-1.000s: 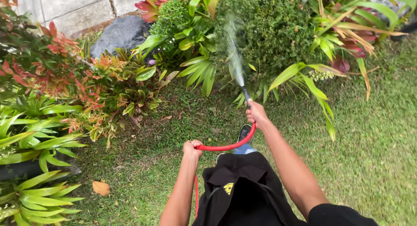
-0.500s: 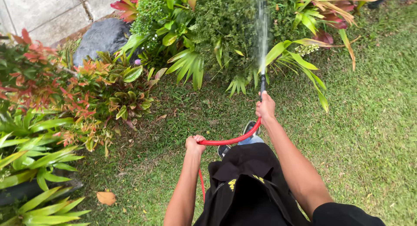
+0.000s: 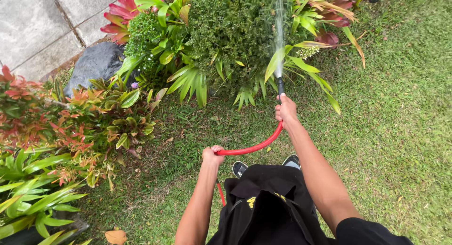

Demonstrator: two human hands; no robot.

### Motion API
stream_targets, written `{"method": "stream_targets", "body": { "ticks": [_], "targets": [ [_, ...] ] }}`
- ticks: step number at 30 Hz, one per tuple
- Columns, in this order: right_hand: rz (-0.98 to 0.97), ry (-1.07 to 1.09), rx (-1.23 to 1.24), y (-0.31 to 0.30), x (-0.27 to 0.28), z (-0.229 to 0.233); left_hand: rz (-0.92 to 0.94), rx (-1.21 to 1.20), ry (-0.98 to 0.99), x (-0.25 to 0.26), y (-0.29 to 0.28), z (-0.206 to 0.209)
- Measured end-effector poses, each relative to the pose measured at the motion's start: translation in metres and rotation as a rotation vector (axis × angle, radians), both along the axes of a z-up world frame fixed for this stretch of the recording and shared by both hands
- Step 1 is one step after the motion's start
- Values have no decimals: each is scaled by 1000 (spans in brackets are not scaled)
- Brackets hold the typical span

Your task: The person waters several plants in a garden using a hose with a spray nozzle, moving along the flowerbed to cover different sections.

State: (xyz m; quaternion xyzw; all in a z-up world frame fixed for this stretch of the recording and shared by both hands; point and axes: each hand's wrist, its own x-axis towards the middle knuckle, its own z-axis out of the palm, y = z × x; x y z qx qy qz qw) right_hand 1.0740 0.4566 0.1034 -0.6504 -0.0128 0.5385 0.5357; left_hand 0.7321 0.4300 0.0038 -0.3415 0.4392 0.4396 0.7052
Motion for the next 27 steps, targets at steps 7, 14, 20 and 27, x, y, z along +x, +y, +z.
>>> {"method": "stream_targets", "body": {
  "ticks": [7,14,20,27],
  "targets": [
    [-11,44,-18,-23,36,-4,-41,-36,60,39,-8,14],
    [242,99,-91,-44,67,-13,-86,9,99,80,-26,21],
    [336,169,-152,-71,100,-36,-98,-93,117,114,-52,35],
    [12,95,-40,-90,168,-37,-50,-41,190,170,-56,27]
  ]
}}
